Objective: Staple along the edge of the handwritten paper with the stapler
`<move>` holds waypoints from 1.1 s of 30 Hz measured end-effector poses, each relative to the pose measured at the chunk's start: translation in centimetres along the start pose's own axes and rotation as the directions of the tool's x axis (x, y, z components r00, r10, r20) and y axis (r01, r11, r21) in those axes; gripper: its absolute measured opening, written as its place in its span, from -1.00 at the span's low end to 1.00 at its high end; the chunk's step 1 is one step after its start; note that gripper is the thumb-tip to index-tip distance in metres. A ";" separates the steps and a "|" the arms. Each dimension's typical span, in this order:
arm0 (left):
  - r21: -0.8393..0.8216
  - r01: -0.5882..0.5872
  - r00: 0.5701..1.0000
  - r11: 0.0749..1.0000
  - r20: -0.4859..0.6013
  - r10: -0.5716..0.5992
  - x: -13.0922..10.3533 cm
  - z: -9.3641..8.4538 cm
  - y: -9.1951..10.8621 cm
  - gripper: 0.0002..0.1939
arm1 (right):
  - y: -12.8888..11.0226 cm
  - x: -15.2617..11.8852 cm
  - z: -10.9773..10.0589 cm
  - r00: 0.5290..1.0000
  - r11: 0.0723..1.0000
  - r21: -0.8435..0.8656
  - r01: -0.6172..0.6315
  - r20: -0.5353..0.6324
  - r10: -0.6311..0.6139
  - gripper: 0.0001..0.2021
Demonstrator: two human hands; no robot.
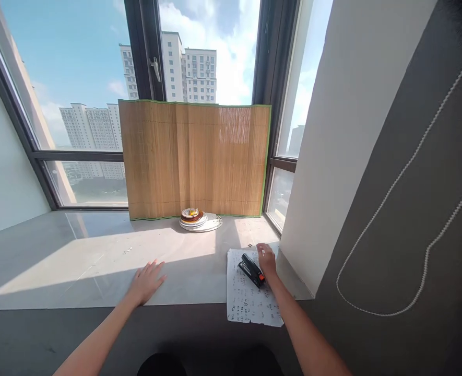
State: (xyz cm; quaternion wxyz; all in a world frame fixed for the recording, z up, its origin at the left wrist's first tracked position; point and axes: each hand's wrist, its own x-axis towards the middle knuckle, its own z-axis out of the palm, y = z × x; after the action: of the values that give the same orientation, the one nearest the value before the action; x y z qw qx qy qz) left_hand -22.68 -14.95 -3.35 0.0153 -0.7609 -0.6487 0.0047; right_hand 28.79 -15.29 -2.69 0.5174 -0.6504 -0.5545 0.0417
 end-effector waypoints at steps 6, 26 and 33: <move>0.005 0.011 1.000 1.000 -0.022 -0.011 0.1 0.4 -0.1 -0.29 | 0.0 0.5 2.0 0.949 0.906 -0.376 0.193 0.308 -0.075 -0.62; 0.000 0.015 1.000 1.000 0.003 -0.015 0.9 1.7 -0.6 -0.31 | -7.3 -1.8 11.2 0.761 0.859 -0.406 0.310 0.648 0.032 -0.46; -0.024 0.003 0.999 1.000 -0.050 -0.005 1.4 2.8 -1.7 -0.37 | -13.2 -4.9 18.5 0.734 0.874 -0.266 0.407 0.665 -0.139 -0.44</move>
State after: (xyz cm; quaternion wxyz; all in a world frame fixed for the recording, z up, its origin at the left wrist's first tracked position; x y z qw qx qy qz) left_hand -24.20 -13.28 -6.10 0.0222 -0.7596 -0.6497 -0.0222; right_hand 6.31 -9.43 -4.32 0.1615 -0.5984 -0.7821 0.0650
